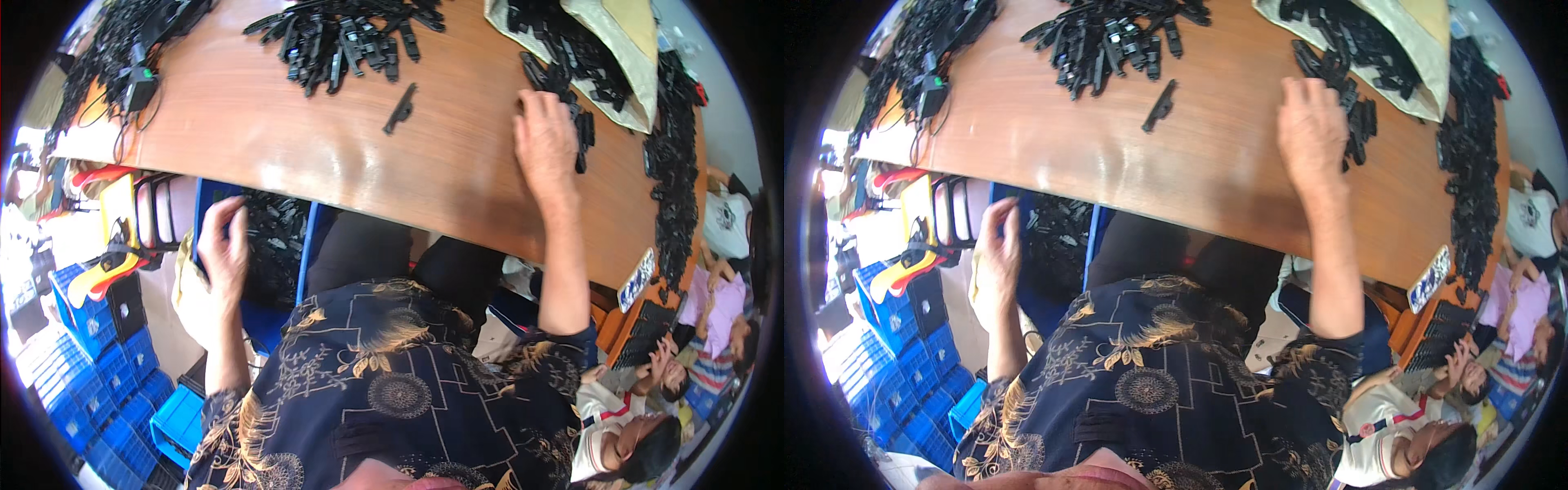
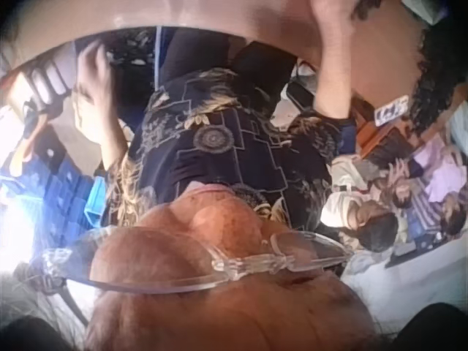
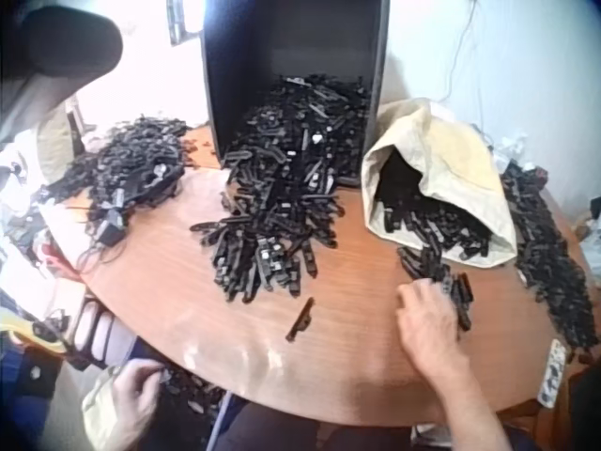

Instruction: The person assembles small black plastic components by hand at a workstation.

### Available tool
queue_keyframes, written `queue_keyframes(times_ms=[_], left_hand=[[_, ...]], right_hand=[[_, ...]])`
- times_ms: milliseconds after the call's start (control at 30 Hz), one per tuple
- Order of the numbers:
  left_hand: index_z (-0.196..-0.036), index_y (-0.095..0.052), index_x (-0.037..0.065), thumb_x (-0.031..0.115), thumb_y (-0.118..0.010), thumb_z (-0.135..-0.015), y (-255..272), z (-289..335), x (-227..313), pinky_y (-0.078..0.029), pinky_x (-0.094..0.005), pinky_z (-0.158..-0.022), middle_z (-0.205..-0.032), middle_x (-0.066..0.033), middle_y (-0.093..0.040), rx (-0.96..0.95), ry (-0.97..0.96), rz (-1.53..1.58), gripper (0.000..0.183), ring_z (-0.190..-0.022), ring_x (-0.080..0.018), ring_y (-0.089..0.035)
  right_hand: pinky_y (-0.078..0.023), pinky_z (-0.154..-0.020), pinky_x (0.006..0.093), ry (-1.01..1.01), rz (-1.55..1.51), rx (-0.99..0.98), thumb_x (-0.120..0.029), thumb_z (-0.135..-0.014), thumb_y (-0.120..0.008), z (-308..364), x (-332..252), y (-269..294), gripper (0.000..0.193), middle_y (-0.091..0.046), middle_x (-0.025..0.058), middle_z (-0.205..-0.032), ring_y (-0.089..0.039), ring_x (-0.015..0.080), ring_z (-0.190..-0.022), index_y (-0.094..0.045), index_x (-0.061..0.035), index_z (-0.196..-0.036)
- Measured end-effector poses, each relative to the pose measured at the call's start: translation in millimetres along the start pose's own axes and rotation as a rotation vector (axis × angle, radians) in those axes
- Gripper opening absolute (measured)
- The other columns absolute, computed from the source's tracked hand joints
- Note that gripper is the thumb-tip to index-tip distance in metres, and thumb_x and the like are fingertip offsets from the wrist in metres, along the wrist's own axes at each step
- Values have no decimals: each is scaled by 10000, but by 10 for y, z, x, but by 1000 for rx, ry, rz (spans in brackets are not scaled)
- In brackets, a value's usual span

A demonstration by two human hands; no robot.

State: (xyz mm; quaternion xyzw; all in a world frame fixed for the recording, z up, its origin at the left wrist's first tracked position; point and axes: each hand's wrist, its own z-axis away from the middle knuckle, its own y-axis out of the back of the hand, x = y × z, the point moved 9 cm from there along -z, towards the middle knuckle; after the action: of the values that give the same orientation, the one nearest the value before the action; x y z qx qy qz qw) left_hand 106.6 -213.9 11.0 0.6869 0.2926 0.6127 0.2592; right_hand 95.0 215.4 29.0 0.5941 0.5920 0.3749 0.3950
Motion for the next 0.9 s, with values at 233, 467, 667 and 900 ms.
queue_keyframes(times_ms=[233, 467, 667, 900], left_hand=[[-993, -646, 41, 210, -676, -876, -1145, -550, 1137, -527, -316, -669, -870, -109, -666, -198, -415, 27, 208, -718, -209, -652], [-908, -582, 61, 218, -660, -857, -1770, -669, 1488, -510, -409, -675, -858, -113, -591, -234, -616, -217, 182, -797, -306, -637], [-960, -547, 59, 183, -655, -875, -1870, -588, 1354, -522, -333, -613, -822, -109, -622, -510, -486, 4, 186, -677, -244, -635], [-1093, -568, 30, 159, -582, -964, -1980, -280, 1066, -445, -189, -477, -800, -98, -615, -1079, 555, 1345, 183, -566, -94, -552]], right_hand=[[-543, -738, 399, 109, 210, -222, 5, -838, -562, -192, 224, -349, 341, -560, 140, -993, -609, 286, -897, -546, -39, -1175], [-544, -750, 427, 92, 183, -266, 77, -821, -556, -148, 188, -343, 403, -523, 159, -1079, -621, 316, -933, -494, -38, -1202], [-541, -733, 368, -187, -681, -79, 9, -836, -615, 139, -32, -73, 418, -543, 146, -1015, -625, 273, -862, -488, -50, -1230], [-549, -777, 309, -31, -1138, 155, 41, -784, -703, 448, -763, 168, 265, -650, 94, -1040, -657, 227, -935, -627, -49, -1021]])
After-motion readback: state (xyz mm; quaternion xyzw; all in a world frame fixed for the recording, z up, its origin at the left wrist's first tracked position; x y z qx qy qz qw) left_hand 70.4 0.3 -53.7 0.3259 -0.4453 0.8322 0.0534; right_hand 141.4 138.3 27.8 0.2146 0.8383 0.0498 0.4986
